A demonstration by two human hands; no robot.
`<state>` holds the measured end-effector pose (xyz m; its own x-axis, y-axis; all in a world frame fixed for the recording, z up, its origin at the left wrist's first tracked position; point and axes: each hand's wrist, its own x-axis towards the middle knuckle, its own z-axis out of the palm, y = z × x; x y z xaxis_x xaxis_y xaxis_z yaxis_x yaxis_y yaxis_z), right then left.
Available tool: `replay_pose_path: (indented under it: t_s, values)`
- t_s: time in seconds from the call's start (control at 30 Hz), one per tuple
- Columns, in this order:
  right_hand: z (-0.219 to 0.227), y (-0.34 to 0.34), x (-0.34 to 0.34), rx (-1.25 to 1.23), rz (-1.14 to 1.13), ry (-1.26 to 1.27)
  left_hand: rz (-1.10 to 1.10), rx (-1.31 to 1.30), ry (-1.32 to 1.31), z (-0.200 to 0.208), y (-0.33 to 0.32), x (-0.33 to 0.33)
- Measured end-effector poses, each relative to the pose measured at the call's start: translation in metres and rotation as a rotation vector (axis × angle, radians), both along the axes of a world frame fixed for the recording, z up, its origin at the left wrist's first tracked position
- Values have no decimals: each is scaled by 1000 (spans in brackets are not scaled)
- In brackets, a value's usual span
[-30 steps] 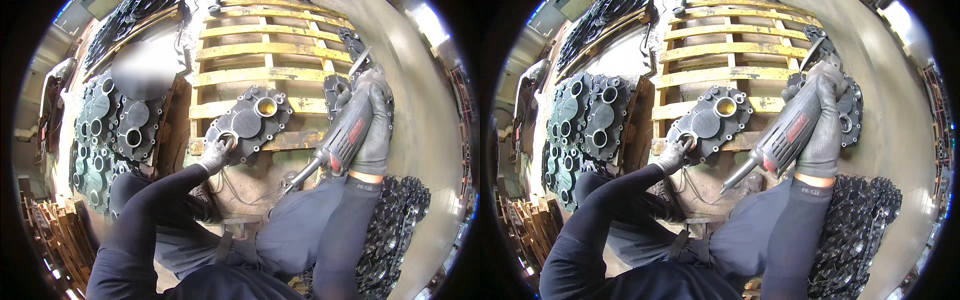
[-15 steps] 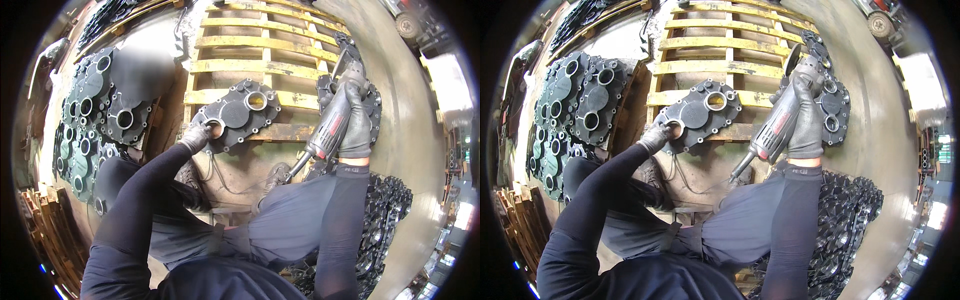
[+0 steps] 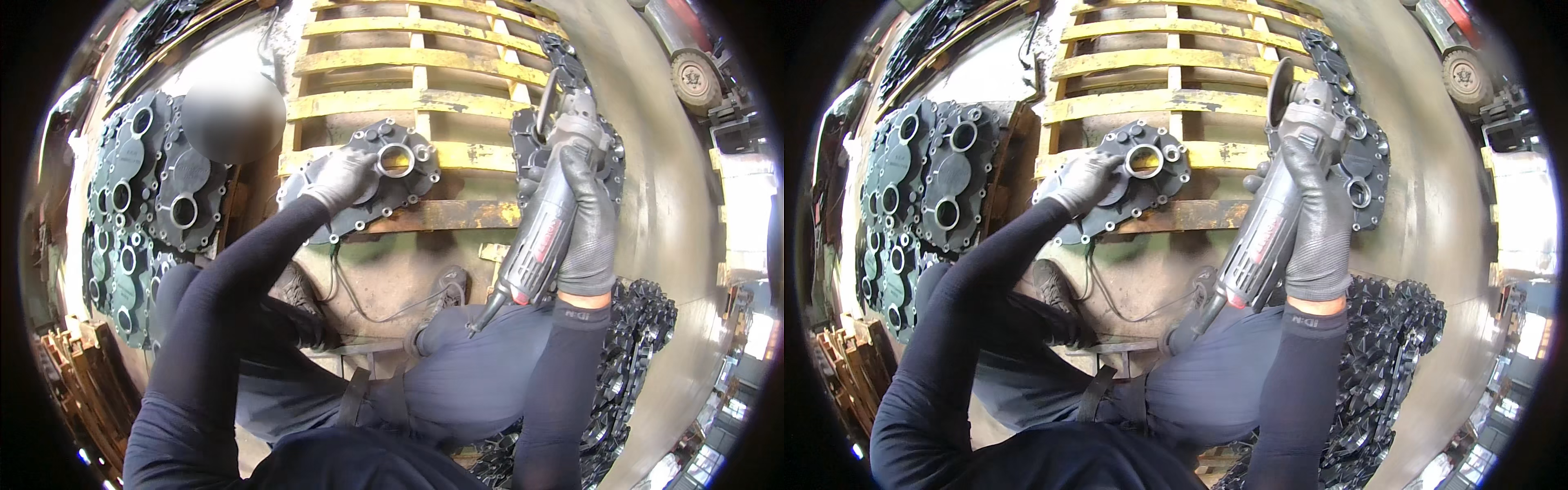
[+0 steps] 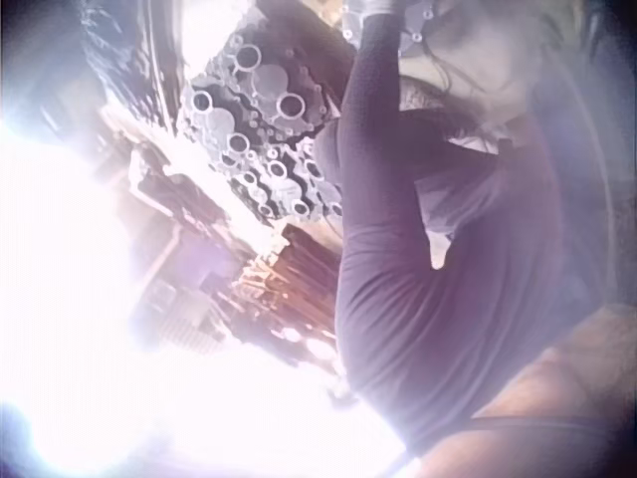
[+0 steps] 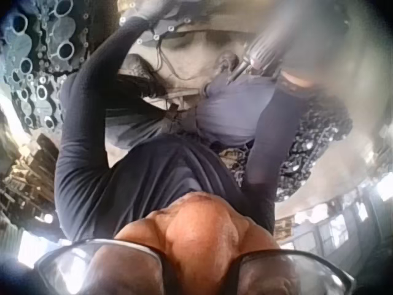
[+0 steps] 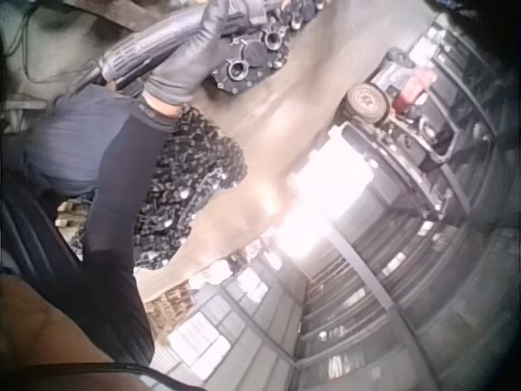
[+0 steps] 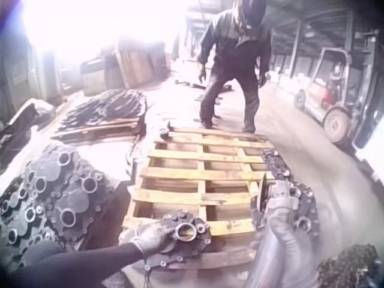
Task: The person uses a handheld angle grinder to smooth the edges and surfaces of metal parts placed on a wooden pallet. The person flips the parts over to work on different sides and moves them to a stack after finishing.
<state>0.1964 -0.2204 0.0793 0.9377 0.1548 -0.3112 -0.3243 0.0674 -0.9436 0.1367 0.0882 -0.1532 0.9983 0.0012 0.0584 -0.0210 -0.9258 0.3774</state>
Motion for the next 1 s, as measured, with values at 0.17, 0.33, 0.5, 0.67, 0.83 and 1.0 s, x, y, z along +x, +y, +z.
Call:
replay_pose_path:
  t_s: [0.17,0.33,0.5,0.67,0.83,1.0]
  values:
    - [0,9,2,26,-16,4,69,37,153,-51,-53,41]
    - [-5,-6,3,58,33,49,425,-787,172,-68,-72,55]
    - [-8,5,6,153,98,13,-26,33,54,-99,-49,57]
    - [-13,-3,-2,159,60,41,-205,73,155,-88,-78,43]
    - [-16,28,7,221,68,-39,-12,39,90,-98,-38,18]
    - [-16,10,5,281,73,-233,-143,23,-37,-11,-43,4]
